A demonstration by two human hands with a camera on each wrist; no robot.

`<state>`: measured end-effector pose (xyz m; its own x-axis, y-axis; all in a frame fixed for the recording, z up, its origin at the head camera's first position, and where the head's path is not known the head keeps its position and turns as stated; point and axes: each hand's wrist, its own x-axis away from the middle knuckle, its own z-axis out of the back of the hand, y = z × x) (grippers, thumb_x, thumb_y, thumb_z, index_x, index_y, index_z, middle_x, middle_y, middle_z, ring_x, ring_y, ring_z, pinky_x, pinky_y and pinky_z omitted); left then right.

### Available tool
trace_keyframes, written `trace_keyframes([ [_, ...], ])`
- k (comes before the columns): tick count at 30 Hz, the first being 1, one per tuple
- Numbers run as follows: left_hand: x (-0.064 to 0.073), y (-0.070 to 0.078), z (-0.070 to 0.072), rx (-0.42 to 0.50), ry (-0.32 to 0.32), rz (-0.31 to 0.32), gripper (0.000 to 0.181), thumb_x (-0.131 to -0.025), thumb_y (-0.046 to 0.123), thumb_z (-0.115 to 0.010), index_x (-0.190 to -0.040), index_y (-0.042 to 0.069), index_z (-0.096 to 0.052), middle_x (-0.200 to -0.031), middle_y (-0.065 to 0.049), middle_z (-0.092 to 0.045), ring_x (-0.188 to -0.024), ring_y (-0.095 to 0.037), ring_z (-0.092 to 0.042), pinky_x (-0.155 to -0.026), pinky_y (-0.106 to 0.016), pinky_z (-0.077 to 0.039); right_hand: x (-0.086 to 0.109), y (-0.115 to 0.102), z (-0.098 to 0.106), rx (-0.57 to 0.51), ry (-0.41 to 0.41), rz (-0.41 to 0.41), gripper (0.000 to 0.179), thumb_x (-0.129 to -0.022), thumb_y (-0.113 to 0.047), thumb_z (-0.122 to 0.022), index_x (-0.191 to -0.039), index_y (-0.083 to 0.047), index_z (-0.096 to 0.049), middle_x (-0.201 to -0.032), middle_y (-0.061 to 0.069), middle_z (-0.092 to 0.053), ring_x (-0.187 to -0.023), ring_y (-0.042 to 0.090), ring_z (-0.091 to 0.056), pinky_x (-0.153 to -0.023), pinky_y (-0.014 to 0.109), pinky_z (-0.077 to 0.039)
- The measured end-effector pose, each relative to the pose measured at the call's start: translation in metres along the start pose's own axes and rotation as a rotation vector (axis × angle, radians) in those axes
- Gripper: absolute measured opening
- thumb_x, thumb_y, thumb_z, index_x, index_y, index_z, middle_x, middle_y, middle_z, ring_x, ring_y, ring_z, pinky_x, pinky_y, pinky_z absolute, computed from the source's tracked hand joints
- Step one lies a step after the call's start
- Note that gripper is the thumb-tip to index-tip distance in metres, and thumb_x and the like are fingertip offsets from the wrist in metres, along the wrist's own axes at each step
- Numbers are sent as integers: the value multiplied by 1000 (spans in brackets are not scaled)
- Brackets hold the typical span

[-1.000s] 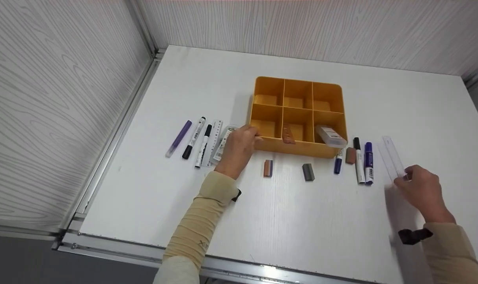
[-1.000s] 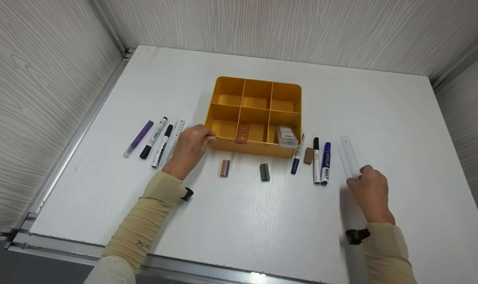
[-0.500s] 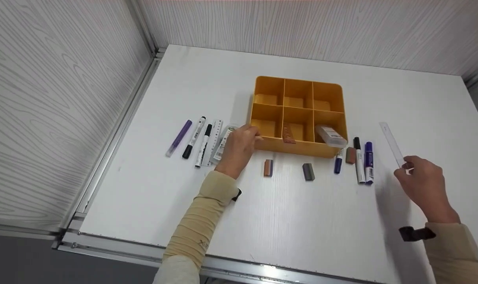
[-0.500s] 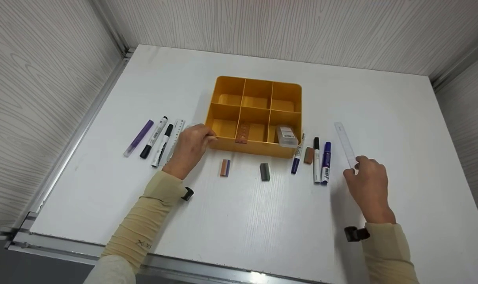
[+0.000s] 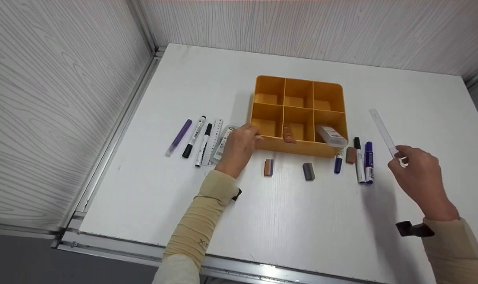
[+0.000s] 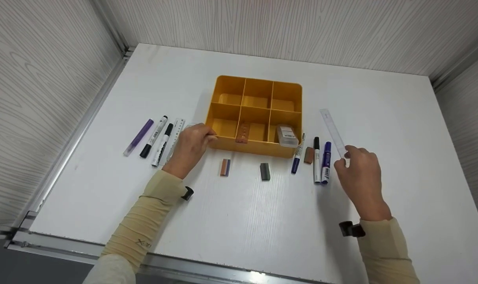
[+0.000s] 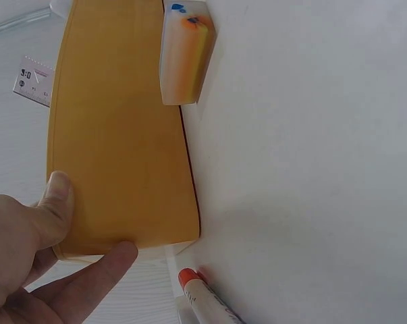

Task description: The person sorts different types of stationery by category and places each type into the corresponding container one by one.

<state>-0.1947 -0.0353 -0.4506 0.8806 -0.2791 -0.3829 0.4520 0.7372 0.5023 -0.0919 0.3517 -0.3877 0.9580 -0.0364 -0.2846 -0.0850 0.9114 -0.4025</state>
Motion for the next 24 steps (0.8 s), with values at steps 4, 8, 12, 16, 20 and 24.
trace_keyframes([
  [4,0,0,1,-13,6,-9,24,-92,26,-63,-92,3,-70,-87,-9,-68,-76,-22,-65,-68,-32,-54,-4,-11,-2,-15,36,66,29,-84,5,-55,-109,14,-66,-91,31,-69,-74,40,-65,-56,2,-28],
  [8,0,0,1,-28,2,-8,25,-92,26,-64,-92,2,-71,-86,-9,-68,-74,-23,-64,-67,-32,-54,-8,-21,-3,-20,38,105,30,-83,5,-54,-109,12,-67,-90,29,-69,-74,38,-64,-59,3,-28],
  [12,0,0,1,-30,3,-4,25,-92,26,-64,-92,2,-71,-85,-9,-67,-74,-23,-64,-66,-32,-54,-14,-33,-4,-19,21,136,31,-83,6,-54,-110,12,-67,-90,29,-70,-74,37,-66,-60,2,-29],
  [16,0,0,0,-22,1,0,25,-92,27,-64,-93,3,-71,-85,-9,-67,-74,-22,-63,-67,-31,-54,-18,-45,-6,-8,18,190,28,-83,7,-56,-109,11,-68,-87,28,-71,-73,36,-68,-60,-3,-28],
  [20,0,1,0,-10,-11,9,24,-93,26,-63,-94,3,-71,-88,-8,-68,-77,-21,-64,-69,-30,-55,-21,-56,-8,-8,8,221,27,-84,8,-55,-107,10,-69,-84,26,-72,-68,32,-68,-56,-2,-30],
  [24,1,1,0,1,-9,16,23,-93,26,-63,-95,4,-71,-89,-8,-68,-78,-21,-64,-70,-30,-54,-24,-68,-13,-7,-33,228,23,-84,8,-57,-102,6,-71,-81,21,-71,-67,26,-59,-54,9,-36],
])
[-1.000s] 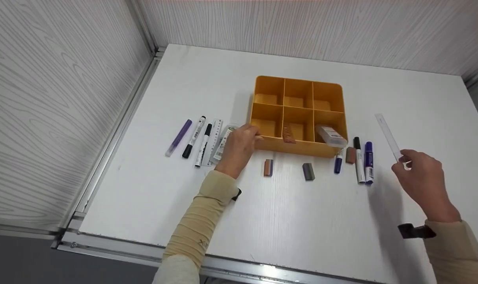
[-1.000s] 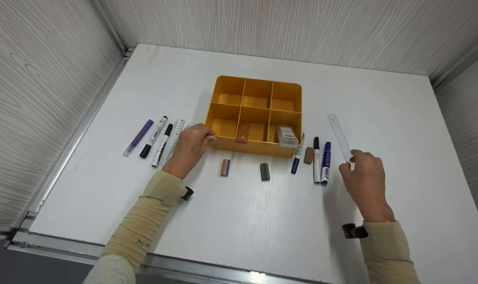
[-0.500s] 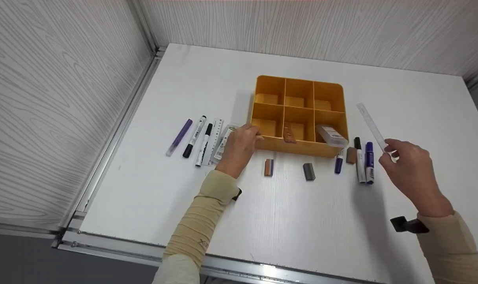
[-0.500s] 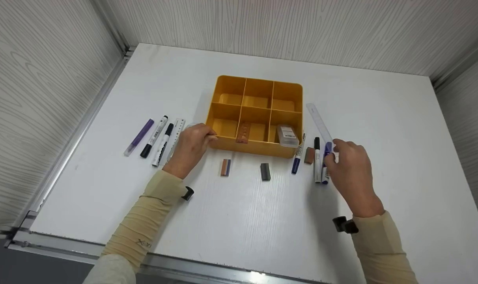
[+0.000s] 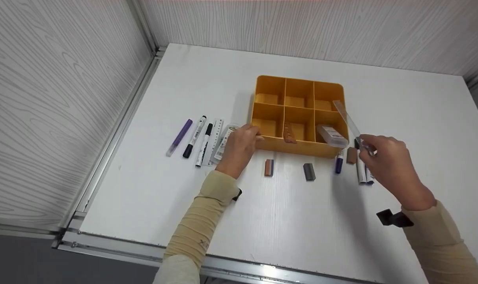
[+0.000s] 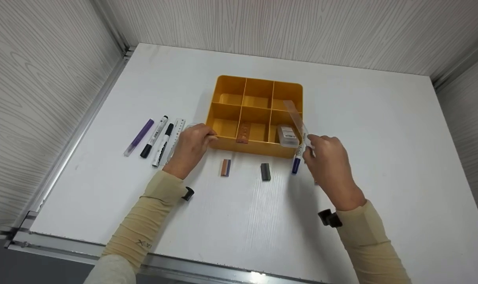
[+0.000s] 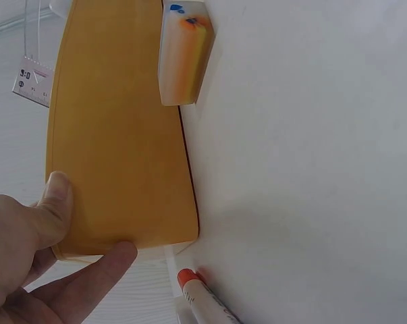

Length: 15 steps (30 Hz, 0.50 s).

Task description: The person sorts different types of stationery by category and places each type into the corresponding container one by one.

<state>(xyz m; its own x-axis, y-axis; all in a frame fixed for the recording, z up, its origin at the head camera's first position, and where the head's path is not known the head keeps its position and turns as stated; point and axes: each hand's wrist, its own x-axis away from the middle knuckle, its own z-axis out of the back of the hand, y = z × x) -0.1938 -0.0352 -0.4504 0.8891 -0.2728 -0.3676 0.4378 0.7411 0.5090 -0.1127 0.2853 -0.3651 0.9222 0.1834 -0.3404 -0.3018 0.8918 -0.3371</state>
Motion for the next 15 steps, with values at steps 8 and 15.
trace_keyframes([
  [8,0,-1,-1,15,6,-15,22,-94,24,-63,-94,4,-70,-90,-8,-68,-78,-20,-64,-69,-30,-54,-13,-28,-14,-22,-57,37,27,-84,9,-60,-108,8,-72,-96,27,-73,-77,33,-61,-64,45,-57],
  [15,0,-2,1,6,20,-24,24,-90,26,-65,-91,3,-70,-86,-9,-68,-77,-24,-65,-70,-34,-54,-24,-46,-25,-29,-127,98,15,-84,9,-64,-93,7,-74,-84,25,-73,-69,33,-61,-56,40,-55],
])
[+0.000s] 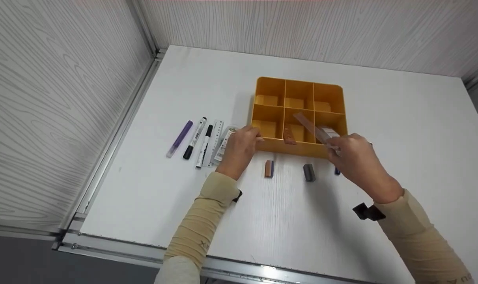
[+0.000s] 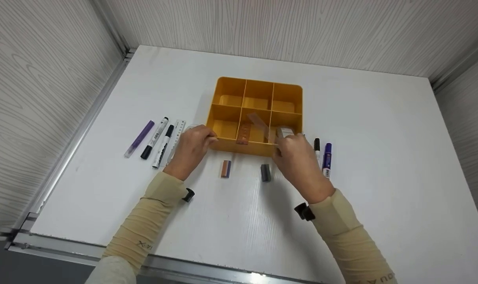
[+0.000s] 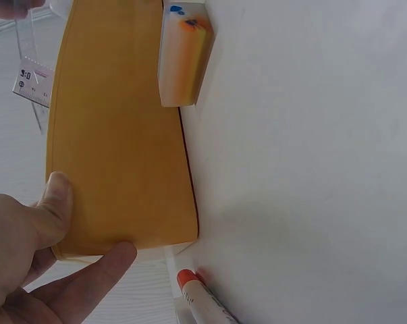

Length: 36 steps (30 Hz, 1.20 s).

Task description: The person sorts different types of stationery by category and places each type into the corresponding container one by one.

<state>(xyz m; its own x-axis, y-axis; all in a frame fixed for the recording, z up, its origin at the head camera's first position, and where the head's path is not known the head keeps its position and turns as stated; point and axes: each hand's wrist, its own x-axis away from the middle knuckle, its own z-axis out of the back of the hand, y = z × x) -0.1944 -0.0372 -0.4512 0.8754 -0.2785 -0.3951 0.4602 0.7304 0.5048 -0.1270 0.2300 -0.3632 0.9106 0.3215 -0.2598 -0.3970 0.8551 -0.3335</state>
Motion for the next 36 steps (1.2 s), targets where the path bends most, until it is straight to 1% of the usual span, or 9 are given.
trace_keyframes([
  [4,0,0,1,3,5,-4,23,-90,26,-64,-91,3,-70,-87,-9,-69,-77,-24,-66,-70,-33,-54,-7,-7,-3,30,-78,8,14,-85,9,-60,-80,5,-72,-67,16,-68,-55,21,-58,-50,31,-51],
  [7,0,0,1,0,3,-3,22,-91,25,-65,-92,3,-71,-88,-9,-69,-78,-24,-66,-71,-33,-55,-13,-11,-6,67,-119,18,25,-84,11,-55,-63,-1,-63,-52,6,-52,-45,13,-45,-44,26,-42],
  [10,-1,0,0,-8,-2,-1,22,-91,25,-65,-92,3,-71,-88,-9,-70,-79,-24,-67,-71,-34,-55,-19,-14,-9,80,-124,40,31,-82,12,-52,-56,-4,-53,-54,2,-42,-46,12,-37,-42,23,-34],
  [14,0,0,-1,-9,-7,4,22,-91,25,-65,-92,4,-71,-88,-9,-70,-78,-24,-67,-71,-33,-55,-24,-18,-12,72,-146,51,24,-83,12,-52,-64,0,-61,-67,5,-44,-52,13,-42,-45,22,-35],
  [18,0,1,-1,3,-10,9,21,-92,24,-64,-93,4,-71,-88,-9,-69,-78,-23,-66,-71,-33,-55,-30,-20,-13,64,-199,-3,19,-85,10,-54,-73,2,-67,-70,7,-49,-53,14,-46,-47,25,-41],
  [24,0,1,-1,4,-2,8,20,-92,23,-65,-93,4,-71,-89,-8,-69,-79,-22,-66,-71,-31,-55,-38,-23,-17,82,-271,-74,25,-88,6,-58,-65,-4,-58,-63,2,-40,-57,16,-42,-49,26,-39],
  [30,0,1,-2,4,1,12,22,-91,25,-65,-91,4,-71,-87,-7,-69,-77,-21,-66,-68,-31,-54,-45,-25,-20,88,-261,-100,32,-88,6,-53,-59,-8,-49,-58,-1,-30,-54,14,-35,-46,26,-28],
  [33,0,1,-2,1,3,14,21,-91,25,-65,-90,4,-71,-87,-7,-69,-77,-22,-66,-68,-32,-54,-47,-28,-23,89,-257,-137,27,-89,4,-53,-65,-6,-58,-58,1,-38,-54,16,-40,-45,26,-30],
  [36,0,1,-2,4,4,15,20,-91,24,-65,-91,4,-71,-87,-7,-69,-78,-22,-67,-69,-32,-55,-48,-32,-27,111,-232,-147,21,-92,-1,-56,-77,-5,-70,-60,5,-51,-55,18,-48,-45,26,-36],
])
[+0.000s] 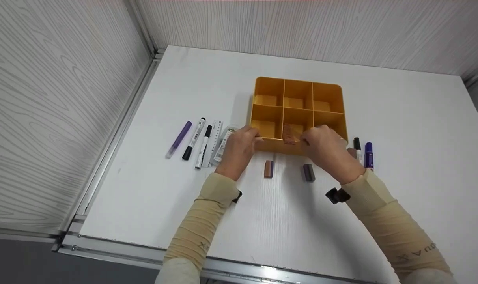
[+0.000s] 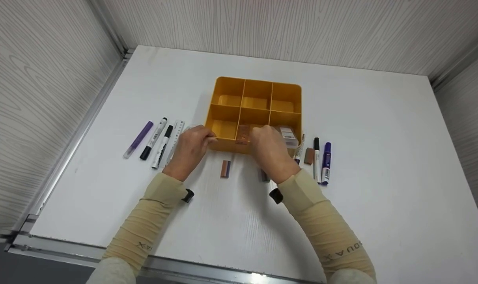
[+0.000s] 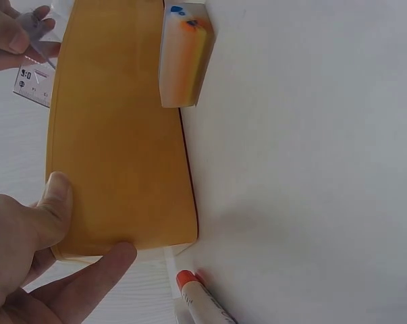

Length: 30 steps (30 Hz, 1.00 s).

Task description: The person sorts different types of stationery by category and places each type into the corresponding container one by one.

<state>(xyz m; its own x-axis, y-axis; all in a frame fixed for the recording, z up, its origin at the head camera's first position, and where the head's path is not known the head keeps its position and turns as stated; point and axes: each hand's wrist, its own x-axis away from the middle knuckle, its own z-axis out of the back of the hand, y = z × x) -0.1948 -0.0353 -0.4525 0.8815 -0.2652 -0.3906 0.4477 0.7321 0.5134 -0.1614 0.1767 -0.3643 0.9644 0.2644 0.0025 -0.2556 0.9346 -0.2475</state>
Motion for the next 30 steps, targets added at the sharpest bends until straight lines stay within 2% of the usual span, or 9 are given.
trace_keyframes([
  [3,0,0,0,9,-5,-2,18,-92,22,-66,-92,4,-71,-87,-7,-69,-77,-22,-66,-69,-32,-54,-2,-2,-5,-3,54,32,22,-92,-2,-56,-77,-5,-72,-60,5,-55,-53,17,-48,-45,26,-37],
  [7,0,0,0,11,-10,-2,17,-91,21,-67,-92,4,-70,-87,-8,-68,-75,-22,-64,-67,-32,-53,-5,-2,-13,-95,97,103,31,-91,3,-56,-61,-6,-56,-54,1,-42,-50,13,-41,-44,25,-33],
  [10,0,0,0,7,-10,-2,18,-91,22,-66,-92,5,-70,-87,-8,-68,-75,-21,-64,-66,-32,-53,-8,-2,-18,-166,103,140,36,-93,0,-60,-60,-7,-49,-56,-1,-35,-51,13,-39,-47,27,-34],
  [13,0,0,0,3,-3,-7,20,-91,24,-66,-92,5,-70,-87,-8,-69,-75,-22,-64,-67,-32,-53,-10,-1,-23,-190,116,158,27,-95,-8,-65,-68,-3,-59,-58,1,-48,-53,14,-46,-49,28,-41],
  [15,0,-1,0,7,0,-12,20,-91,24,-66,-91,5,-70,-88,-8,-69,-76,-22,-65,-67,-33,-54,-11,-1,-26,-204,117,167,19,-95,-11,-66,-80,1,-68,-65,6,-59,-57,16,-53,-52,30,-45],
  [17,0,-1,0,7,4,-14,19,-91,23,-66,-92,5,-70,-88,-8,-69,-77,-22,-65,-68,-33,-54,-11,-1,-28,-214,103,165,18,-96,-13,-65,-88,2,-70,-70,10,-64,-59,18,-55,-54,31,-46],
  [24,0,1,2,-15,7,-11,21,-89,26,-66,-91,5,-70,-87,-8,-69,-80,-23,-67,-71,-33,-55,-11,0,-31,-237,44,172,24,-102,-16,-53,-88,-1,-66,-72,6,-55,-65,19,-52,-59,30,-43],
  [27,0,0,2,-16,8,-13,21,-89,26,-66,-91,5,-70,-87,-8,-69,-79,-23,-67,-71,-34,-55,-9,3,-32,-243,35,199,21,-102,-16,-53,-99,-1,-68,-85,9,-64,-74,21,-58,-65,33,-50],
  [30,0,0,1,-18,5,-13,22,-89,26,-66,-91,4,-70,-87,-8,-69,-80,-23,-68,-71,-34,-55,-6,7,-34,-260,25,227,23,-102,-16,-53,-114,-1,-67,-108,12,-69,-93,24,-65,-82,40,-57],
])
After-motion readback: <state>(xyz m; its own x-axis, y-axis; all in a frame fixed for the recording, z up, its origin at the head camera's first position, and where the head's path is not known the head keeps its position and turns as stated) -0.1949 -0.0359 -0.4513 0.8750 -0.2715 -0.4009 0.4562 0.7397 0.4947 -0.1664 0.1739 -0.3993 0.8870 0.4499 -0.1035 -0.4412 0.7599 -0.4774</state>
